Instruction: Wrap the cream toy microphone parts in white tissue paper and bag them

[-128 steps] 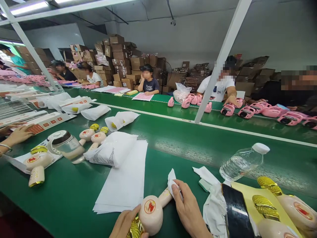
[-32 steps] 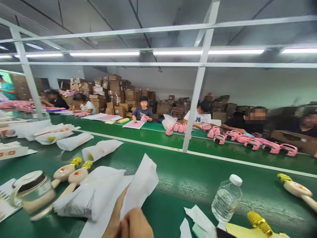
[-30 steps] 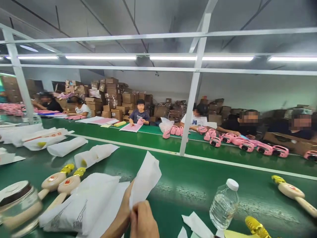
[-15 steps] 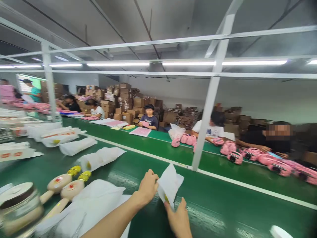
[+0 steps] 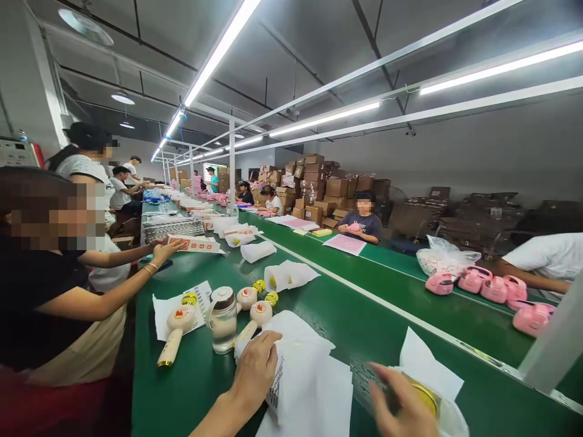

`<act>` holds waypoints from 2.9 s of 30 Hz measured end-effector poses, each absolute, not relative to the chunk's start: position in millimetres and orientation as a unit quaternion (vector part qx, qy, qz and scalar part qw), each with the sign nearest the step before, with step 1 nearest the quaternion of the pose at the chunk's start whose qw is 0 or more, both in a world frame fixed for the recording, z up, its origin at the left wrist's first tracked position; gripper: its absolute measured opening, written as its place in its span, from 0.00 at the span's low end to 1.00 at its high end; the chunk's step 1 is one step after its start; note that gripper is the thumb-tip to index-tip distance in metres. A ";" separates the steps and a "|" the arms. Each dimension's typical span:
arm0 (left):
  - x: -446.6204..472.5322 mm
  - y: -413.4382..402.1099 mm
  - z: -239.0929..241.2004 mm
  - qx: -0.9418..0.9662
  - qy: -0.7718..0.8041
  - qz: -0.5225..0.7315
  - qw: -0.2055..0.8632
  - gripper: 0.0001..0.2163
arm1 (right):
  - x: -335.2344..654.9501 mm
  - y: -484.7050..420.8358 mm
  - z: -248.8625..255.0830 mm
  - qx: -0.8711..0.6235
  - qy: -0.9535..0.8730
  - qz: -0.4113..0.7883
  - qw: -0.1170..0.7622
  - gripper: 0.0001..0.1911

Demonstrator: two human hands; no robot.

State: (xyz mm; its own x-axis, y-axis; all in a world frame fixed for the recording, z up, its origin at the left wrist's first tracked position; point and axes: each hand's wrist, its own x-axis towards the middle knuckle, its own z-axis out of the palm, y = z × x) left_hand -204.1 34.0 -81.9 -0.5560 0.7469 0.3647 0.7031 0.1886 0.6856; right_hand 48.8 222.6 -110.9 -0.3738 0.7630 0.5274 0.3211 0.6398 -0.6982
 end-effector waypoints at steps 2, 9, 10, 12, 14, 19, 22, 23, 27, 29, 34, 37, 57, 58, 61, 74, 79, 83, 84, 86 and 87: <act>-217.8 34.0 -88.8 0.463 0.785 0.410 0.040 0.21 | -8.3 189.1 -95.0 -0.287 -0.824 0.331 0.359 0.16; -220.4 39.1 -105.4 0.434 0.822 0.368 0.031 0.21 | -121.1 161.0 -85.2 -0.224 -0.896 0.287 0.252 0.18; -222.7 37.7 -105.9 0.431 0.825 0.365 0.029 0.20 | -125.0 164.7 -86.2 -0.228 -0.901 0.281 0.238 0.17; -228.9 36.2 -105.5 0.432 0.824 0.365 0.034 0.16 | -129.7 171.7 -87.1 -0.231 -0.911 0.268 0.212 0.15; -235.2 37.2 -104.6 0.437 0.819 0.370 0.042 0.13 | -133.9 175.6 -86.0 -0.229 -0.921 0.252 0.191 0.13; -238.9 39.7 -112.6 0.435 0.805 0.401 0.040 0.14 | -148.6 175.1 -80.1 -0.213 -0.942 0.219 0.140 0.12; -233.3 35.8 -122.9 0.434 0.797 0.419 0.034 0.16 | -155.6 176.1 -78.5 -0.210 -0.948 0.210 0.113 0.09; -231.5 34.8 -125.2 0.433 0.796 0.423 0.031 0.17 | -156.7 177.0 -78.2 -0.210 -0.949 0.209 0.107 0.10; -230.8 39.2 -123.3 0.413 0.800 0.435 0.027 0.16 | -152.3 183.4 -76.7 -0.199 -0.947 0.232 0.100 0.13; -233.2 45.9 -118.6 0.404 0.803 0.438 0.028 0.16 | -146.4 187.0 -75.8 -0.198 -0.938 0.266 0.104 0.12; -237.6 57.9 -113.2 0.419 0.803 0.424 0.021 0.17 | -134.5 189.4 -78.1 -0.206 -0.914 0.326 0.124 0.04; -241.9 57.0 -110.4 0.477 0.787 0.391 0.026 0.12 | -133.3 187.0 -81.3 -0.198 -0.909 0.341 0.135 0.08; -248.0 69.5 -111.8 0.487 0.764 0.422 0.045 0.13 | -132.1 174.7 -113.4 -0.225 -0.876 0.359 0.231 0.08; -252.2 67.5 -109.8 0.505 0.751 0.422 0.052 0.10 | -132.7 174.4 -114.5 -0.227 -0.873 0.362 0.237 0.07; -263.9 62.8 -104.4 0.559 0.716 0.411 0.073 0.08 | -133.5 172.8 -113.7 -0.241 -0.858 0.375 0.254 0.09; -233.3 72.7 -127.3 0.449 0.718 0.531 0.020 0.15 | -135.9 175.9 -102.6 -0.319 -0.808 0.426 0.252 0.15; -235.9 72.8 -125.2 0.455 0.705 0.544 0.025 0.15 | -129.2 169.9 -102.7 -0.291 -0.823 0.391 0.292 0.18; -237.5 72.1 -125.0 0.453 0.704 0.547 0.030 0.15 | -134.6 177.8 -105.0 -0.287 -0.826 0.400 0.276 0.15; -237.6 72.4 -125.1 0.448 0.705 0.549 0.032 0.15 | -136.7 180.8 -105.9 -0.291 -0.822 0.409 0.269 0.14; -237.3 73.7 -125.6 0.435 0.708 0.556 0.034 0.15 | -138.7 185.9 -107.3 -0.299 -0.812 0.429 0.258 0.13; -236.8 74.7 -126.1 0.428 0.709 0.559 0.035 0.15 | -137.9 187.7 -107.3 -0.299 -0.809 0.438 0.254 0.13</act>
State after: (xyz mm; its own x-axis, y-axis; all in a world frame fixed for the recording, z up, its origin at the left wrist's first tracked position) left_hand -236.8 74.7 -126.1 -0.6307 0.6466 0.4291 0.5680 0.0079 0.8230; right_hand -137.9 187.7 -107.3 -0.6924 0.7060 0.1485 0.2610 0.4370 -0.8608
